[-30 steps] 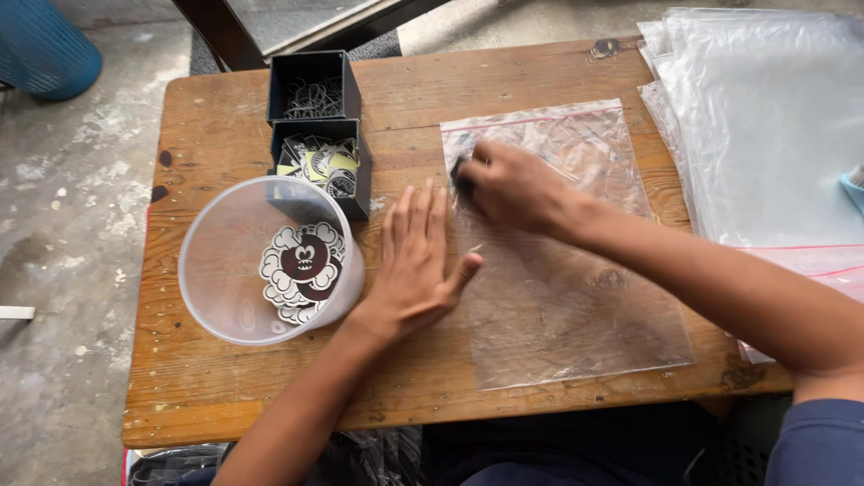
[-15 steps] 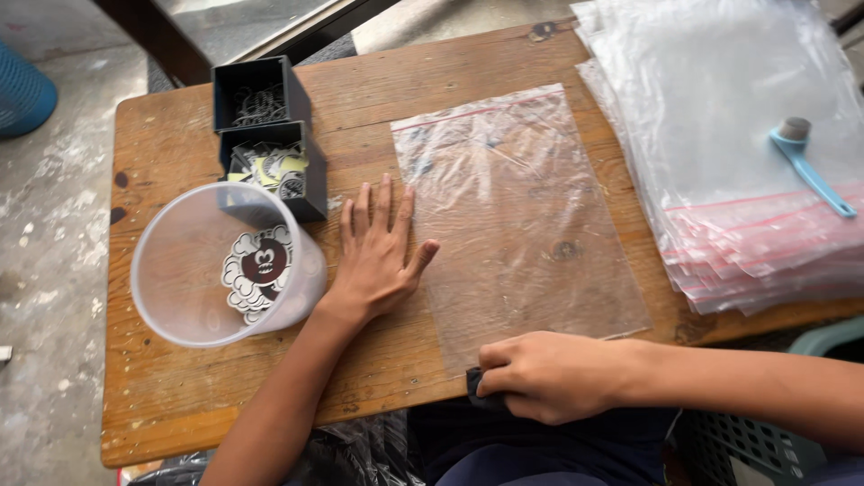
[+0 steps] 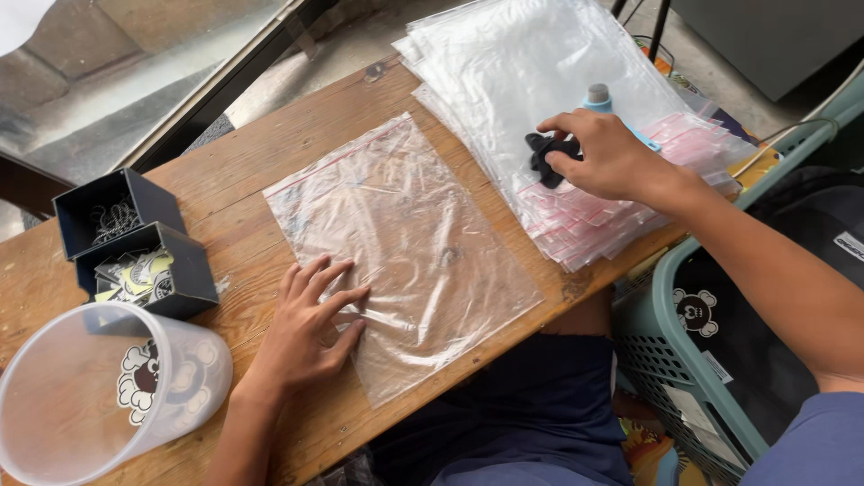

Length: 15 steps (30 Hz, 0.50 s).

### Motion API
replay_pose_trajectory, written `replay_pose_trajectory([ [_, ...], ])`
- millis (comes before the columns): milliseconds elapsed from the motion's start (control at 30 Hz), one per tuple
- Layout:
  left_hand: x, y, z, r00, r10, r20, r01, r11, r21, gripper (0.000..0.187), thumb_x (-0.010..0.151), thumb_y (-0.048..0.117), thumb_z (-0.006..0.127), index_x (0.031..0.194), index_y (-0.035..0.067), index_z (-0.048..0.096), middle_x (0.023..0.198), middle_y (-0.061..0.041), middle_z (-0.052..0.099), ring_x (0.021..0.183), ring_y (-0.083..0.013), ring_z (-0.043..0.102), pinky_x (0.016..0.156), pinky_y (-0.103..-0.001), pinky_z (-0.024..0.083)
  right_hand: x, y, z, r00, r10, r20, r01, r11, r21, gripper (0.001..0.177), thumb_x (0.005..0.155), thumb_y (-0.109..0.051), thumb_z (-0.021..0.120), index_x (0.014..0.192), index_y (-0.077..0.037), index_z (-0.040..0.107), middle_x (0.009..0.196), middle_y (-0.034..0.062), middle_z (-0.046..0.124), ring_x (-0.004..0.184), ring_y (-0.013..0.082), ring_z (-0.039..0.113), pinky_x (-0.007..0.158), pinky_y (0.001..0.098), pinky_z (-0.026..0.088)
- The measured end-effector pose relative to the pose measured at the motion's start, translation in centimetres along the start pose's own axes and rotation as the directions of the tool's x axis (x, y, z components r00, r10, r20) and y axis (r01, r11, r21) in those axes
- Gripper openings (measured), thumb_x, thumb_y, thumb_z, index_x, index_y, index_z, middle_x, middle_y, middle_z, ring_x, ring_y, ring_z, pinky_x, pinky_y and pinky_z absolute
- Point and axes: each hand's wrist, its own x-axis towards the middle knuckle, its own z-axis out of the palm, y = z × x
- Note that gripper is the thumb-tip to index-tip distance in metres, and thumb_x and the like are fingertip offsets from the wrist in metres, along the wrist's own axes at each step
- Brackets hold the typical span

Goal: The person wipes a clear plastic bag with a dark cloth, then places a black bag inside it and seals it. They then take another black bag from a basket, place it on the table, and brush its surface with a blue brush.

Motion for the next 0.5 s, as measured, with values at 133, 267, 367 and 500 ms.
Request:
replay_pose_trajectory([
  [133, 1.1, 0.6, 1.1, 0.987, 0.047, -0.155, -0.042, 0.998, 0.039, 0.015, 0.086, 0.027, 0.071, 0.100, 0.023, 0.071, 0.128, -0.001, 0.064, 0.128, -0.0318, 0.055, 0.111, -0.055, 0.032, -1.4, 1.5, 0.6, 0.978, -0.190, -0.082, 0.164, 0.954, -0.252, 0.049, 0.093, -0.026, 0.069, 0.138, -0.008, 0.062, 0.121, 0.0151, 0.062, 0.110, 0.0332, 0.064, 0.094, 0.0416, 0.052],
  [267, 2.4, 2.4, -0.4, 0.971, -0.036, -0.236, -0.035, 0.956, -0.290, 0.011, 0.089, 0.010, 0.067, 0.097, 0.017, 0.070, 0.106, 0.001, 0.074, 0.109, -0.0249, 0.069, 0.106, -0.046, 0.044, -3.0, -2.5, 0.9, 0.913, -0.407, -0.036, 0.406, 0.913, -0.033, 0.041, 0.093, -0.025, 0.070, 0.127, -0.003, 0.064, 0.120, 0.0199, 0.064, 0.115, 0.0388, 0.062, 0.103, 0.0464, 0.047],
  [367, 2.9, 2.4, -1.8, 0.918, -0.262, -0.297, 0.043, 0.812, -0.582, 0.013, 0.094, 0.005, 0.067, 0.103, 0.013, 0.071, 0.088, 0.000, 0.073, 0.087, -0.0179, 0.071, 0.096, -0.038, 0.053, -2.9, -4.8, 1.0, 0.881, -0.470, 0.048, 0.441, 0.854, 0.276, 0.043, 0.094, -0.035, 0.063, 0.126, -0.006, 0.065, 0.128, 0.0178, 0.065, 0.123, 0.0361, 0.061, 0.106, 0.0460, 0.046],
  [500, 4.4, 0.9, -2.7, 0.730, -0.670, -0.135, 0.066, 0.266, -0.962, 0.012, 0.102, 0.018, 0.059, 0.107, 0.009, 0.065, 0.087, -0.004, 0.068, 0.078, -0.0125, 0.067, 0.074, -0.027, 0.058, -2.5, -8.0, 0.8, 0.820, -0.548, 0.167, 0.278, 0.636, 0.720, 0.102, 0.083, -0.085, 0.030, 0.139, -0.004, 0.054, 0.144, 0.0215, 0.057, 0.140, 0.0369, 0.047, 0.117, 0.0530, 0.030],
])
